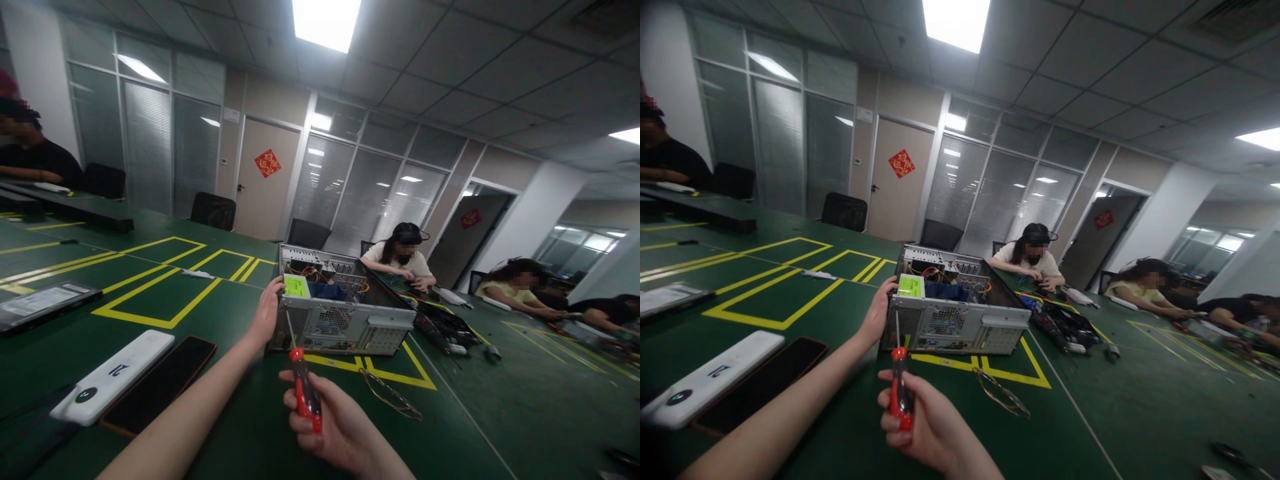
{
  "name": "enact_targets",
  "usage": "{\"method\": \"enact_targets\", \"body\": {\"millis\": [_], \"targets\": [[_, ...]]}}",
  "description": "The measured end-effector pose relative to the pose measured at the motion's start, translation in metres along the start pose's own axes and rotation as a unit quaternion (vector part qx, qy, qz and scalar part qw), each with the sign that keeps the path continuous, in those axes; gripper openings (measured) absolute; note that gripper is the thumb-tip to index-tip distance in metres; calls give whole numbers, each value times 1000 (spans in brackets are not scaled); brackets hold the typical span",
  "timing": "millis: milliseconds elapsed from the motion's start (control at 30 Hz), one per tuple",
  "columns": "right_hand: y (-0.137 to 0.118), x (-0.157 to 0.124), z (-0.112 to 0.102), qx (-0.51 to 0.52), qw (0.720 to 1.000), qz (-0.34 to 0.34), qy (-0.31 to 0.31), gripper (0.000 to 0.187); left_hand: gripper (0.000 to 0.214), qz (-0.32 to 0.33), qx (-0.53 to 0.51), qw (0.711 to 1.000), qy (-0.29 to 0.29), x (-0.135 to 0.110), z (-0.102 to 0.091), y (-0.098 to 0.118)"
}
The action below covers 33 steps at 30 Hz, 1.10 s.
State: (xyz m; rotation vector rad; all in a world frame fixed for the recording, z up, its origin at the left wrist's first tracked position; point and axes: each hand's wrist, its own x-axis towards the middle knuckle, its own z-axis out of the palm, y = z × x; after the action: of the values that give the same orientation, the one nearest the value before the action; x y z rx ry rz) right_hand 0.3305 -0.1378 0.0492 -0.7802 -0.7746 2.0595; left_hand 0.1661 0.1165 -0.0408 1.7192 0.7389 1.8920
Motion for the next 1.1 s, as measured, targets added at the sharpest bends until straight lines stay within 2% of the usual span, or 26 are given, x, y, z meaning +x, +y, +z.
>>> {"method": "enact_targets", "body": {"millis": [100, 200, 300, 500, 767, 967, 1100], "targets": [[-1, 0, -3, 26, 999, 15, -31, 81, 64, 3, -3, 1000, -4, 0, -1, -1], [1, 3, -10, 0, 998, 15, -59, 77, 63, 0, -4, 1000, -7, -1, -2, 0], [6, 5, -15, -32, 997, -7, -73, 81, 66, -3, 0, 1000, -9, -1, -2, 1], [9, 2, -6, -31, 999, -44, -5, 78, 69, -13, 2, 1000, -8, 0, -2, 4], [-1, -4, 5, -49, 999, 2, -17, 90, 71, -11, -1, 1000, -9, 0, -2, 6], [-8, -9, 2, -42, 996, 43, -61, 76, 72, -14, 4, 1000, -15, 0, -3, 7], [-12, -10, -5, -65, 995, 41, -69, 82, 74, -12, 2, 1000, -13, 0, -3, 7]]}}
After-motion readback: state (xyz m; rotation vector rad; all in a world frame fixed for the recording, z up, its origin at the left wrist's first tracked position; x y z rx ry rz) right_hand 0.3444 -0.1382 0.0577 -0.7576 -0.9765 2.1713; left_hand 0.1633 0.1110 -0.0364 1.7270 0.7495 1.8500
